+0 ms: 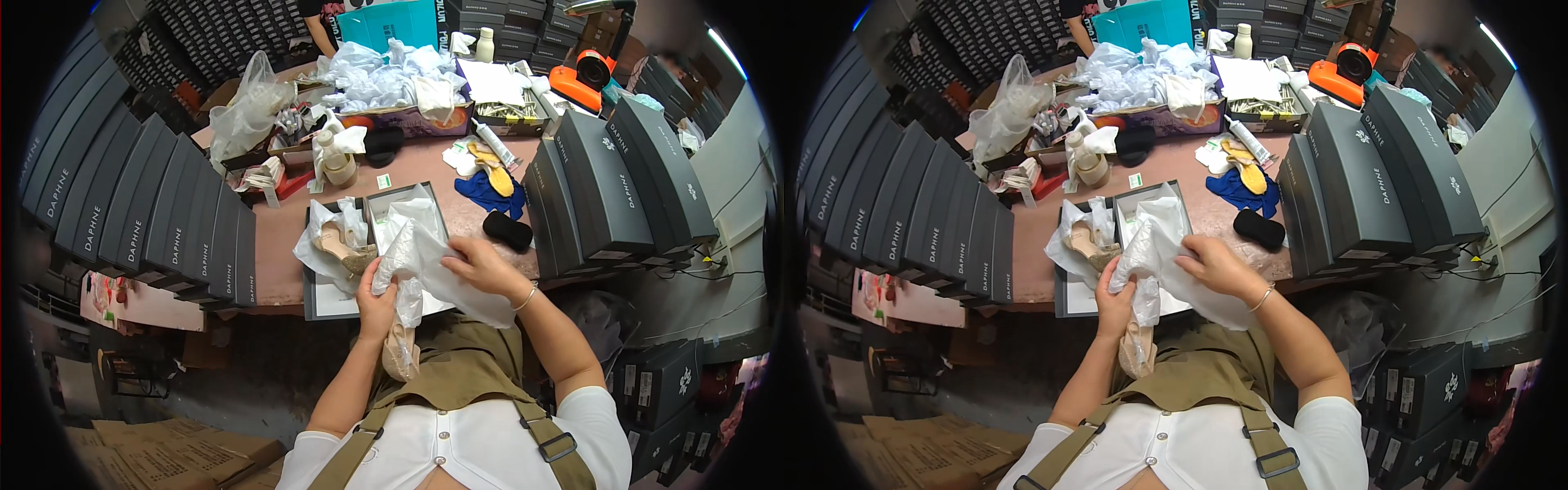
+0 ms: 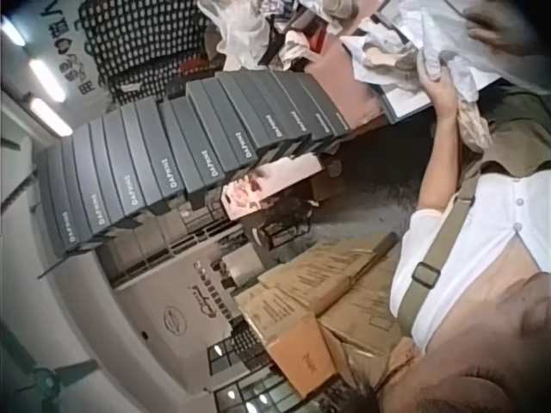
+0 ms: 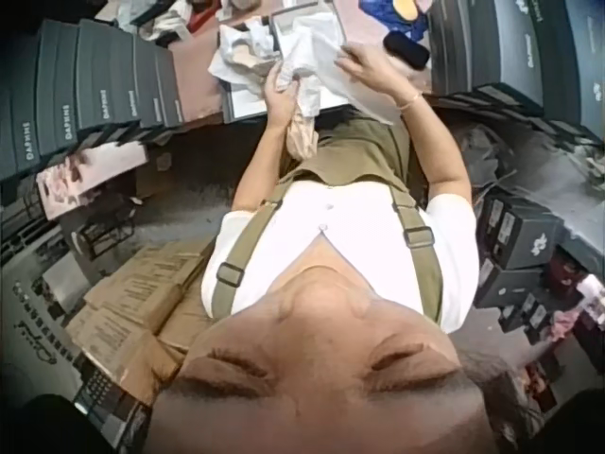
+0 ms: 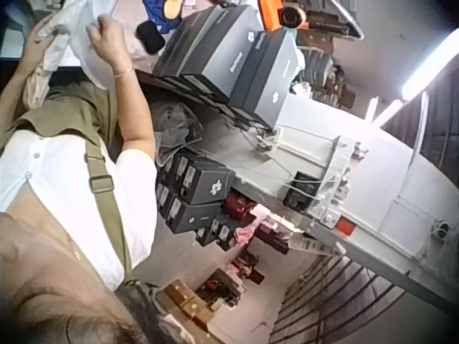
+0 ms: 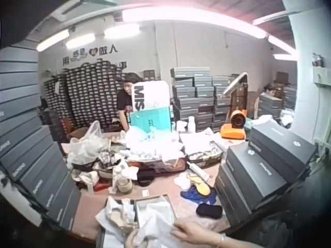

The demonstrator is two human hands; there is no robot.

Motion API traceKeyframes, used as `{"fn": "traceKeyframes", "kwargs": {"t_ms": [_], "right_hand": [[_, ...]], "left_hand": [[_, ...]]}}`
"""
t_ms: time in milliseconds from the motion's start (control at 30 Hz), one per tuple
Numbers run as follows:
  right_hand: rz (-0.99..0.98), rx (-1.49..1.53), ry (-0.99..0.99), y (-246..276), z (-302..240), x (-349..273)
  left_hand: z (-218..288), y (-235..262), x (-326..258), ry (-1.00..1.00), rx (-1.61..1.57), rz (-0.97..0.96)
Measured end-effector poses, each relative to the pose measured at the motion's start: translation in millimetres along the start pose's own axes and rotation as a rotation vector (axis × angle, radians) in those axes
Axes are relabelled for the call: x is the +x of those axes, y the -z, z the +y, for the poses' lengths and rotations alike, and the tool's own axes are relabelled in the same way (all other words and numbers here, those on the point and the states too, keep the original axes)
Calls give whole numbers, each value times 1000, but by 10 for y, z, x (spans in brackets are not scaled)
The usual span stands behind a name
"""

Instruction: Pack high-heeled shoes into boxes with protective tissue paper.

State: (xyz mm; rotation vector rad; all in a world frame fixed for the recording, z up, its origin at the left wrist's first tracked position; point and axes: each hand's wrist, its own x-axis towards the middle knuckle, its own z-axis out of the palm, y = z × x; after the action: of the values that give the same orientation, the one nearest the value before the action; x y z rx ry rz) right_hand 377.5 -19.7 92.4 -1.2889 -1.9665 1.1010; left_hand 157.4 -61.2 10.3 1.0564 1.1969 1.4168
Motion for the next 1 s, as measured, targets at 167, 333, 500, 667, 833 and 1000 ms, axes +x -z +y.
{"fn": "traceKeyframes", "kwargs": {"t_ms": [167,333,500,667,833,1000], "right_hand": [[101,7,155,-627,-264,110],[-16,-438,189,-819,-327,-224],[-84,-769,247,-887,-287,-564],[31,-520,120,-631,-293,-851],[-33,23,47,-709,-20,-727],[-98,-412,183,-769,-133,-784]], "left_hand": [[-344,-324,-232,25,-33,144],[-242,-163,-458,162,-216,-218],[182,48,-180,540,-732,-349],[7,-5,-199,339,-247,-288],[-91,-52,-210,343,-232,-312],[-5,44,-223,370,-280,-298]]}}
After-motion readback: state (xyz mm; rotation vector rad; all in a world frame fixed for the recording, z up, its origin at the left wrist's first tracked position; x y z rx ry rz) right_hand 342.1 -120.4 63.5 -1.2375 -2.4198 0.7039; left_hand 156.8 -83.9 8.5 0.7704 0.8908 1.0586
